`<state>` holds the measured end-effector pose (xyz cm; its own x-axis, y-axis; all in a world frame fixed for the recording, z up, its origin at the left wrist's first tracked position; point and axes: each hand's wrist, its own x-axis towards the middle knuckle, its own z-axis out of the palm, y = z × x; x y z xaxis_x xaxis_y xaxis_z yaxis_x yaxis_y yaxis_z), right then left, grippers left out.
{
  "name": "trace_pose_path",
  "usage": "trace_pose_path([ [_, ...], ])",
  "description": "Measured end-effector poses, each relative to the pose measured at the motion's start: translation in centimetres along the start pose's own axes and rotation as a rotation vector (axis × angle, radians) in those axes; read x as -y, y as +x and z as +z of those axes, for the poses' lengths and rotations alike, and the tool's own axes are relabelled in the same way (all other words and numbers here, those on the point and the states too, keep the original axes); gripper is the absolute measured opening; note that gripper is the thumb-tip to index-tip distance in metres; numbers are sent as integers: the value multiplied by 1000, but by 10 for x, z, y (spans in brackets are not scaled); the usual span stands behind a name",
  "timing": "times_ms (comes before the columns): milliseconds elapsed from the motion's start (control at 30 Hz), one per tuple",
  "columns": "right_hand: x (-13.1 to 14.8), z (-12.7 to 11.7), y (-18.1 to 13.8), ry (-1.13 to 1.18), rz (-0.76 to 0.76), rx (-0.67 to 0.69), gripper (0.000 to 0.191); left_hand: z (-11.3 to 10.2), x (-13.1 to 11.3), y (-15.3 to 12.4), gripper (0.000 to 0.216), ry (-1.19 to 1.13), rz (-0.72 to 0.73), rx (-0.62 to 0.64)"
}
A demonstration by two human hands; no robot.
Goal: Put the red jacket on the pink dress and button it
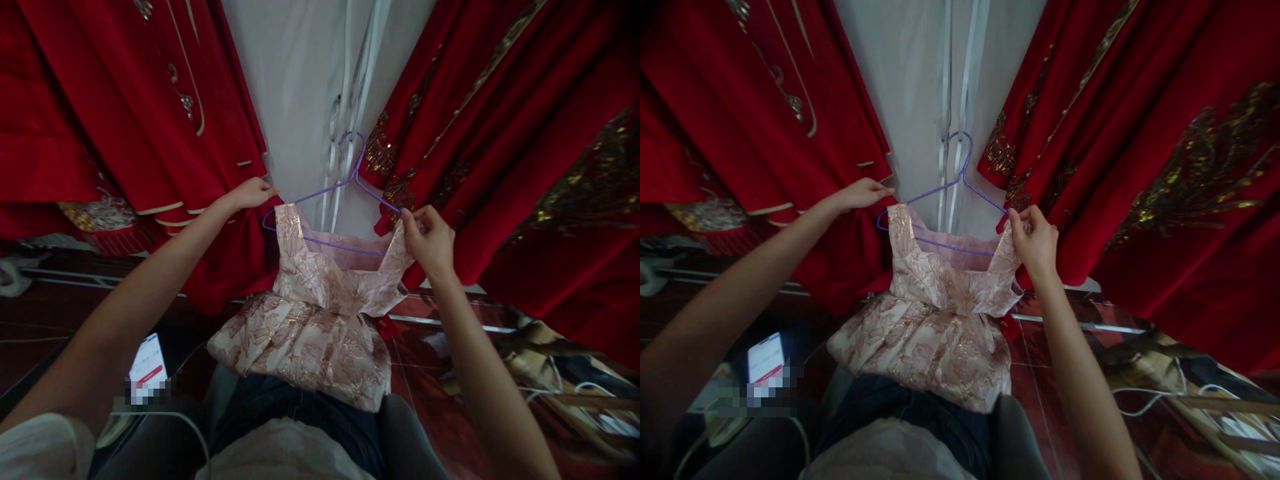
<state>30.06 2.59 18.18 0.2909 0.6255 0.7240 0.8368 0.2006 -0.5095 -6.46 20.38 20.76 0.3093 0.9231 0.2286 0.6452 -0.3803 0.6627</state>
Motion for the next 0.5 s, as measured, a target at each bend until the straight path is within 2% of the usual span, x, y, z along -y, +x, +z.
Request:
trace_pose_path([
  [100,22,-7,-9,-66,-34,-35,40,15,-28,-3,37,122,82,-180],
  [200,37,-8,-17,-80,-11,-46,40,41,-62,-14,36,5,203,-445],
  [267,37,-8,-18,-71,12,-42,40,57,-84,-23,36,-81,311,-545],
  [333,28,-8,-13,-39,39,-36,43,67,-100,-31,36,-112,396,-486],
  [400,10,-6,0,12,94,34,47,70,-105,-33,37,-90,452,-326],
  [433,-1,-3,9,43,139,116,50,69,-104,-31,37,-73,467,-248],
  [500,-20,7,32,114,288,459,53,64,-96,-24,36,-62,474,-141],
])
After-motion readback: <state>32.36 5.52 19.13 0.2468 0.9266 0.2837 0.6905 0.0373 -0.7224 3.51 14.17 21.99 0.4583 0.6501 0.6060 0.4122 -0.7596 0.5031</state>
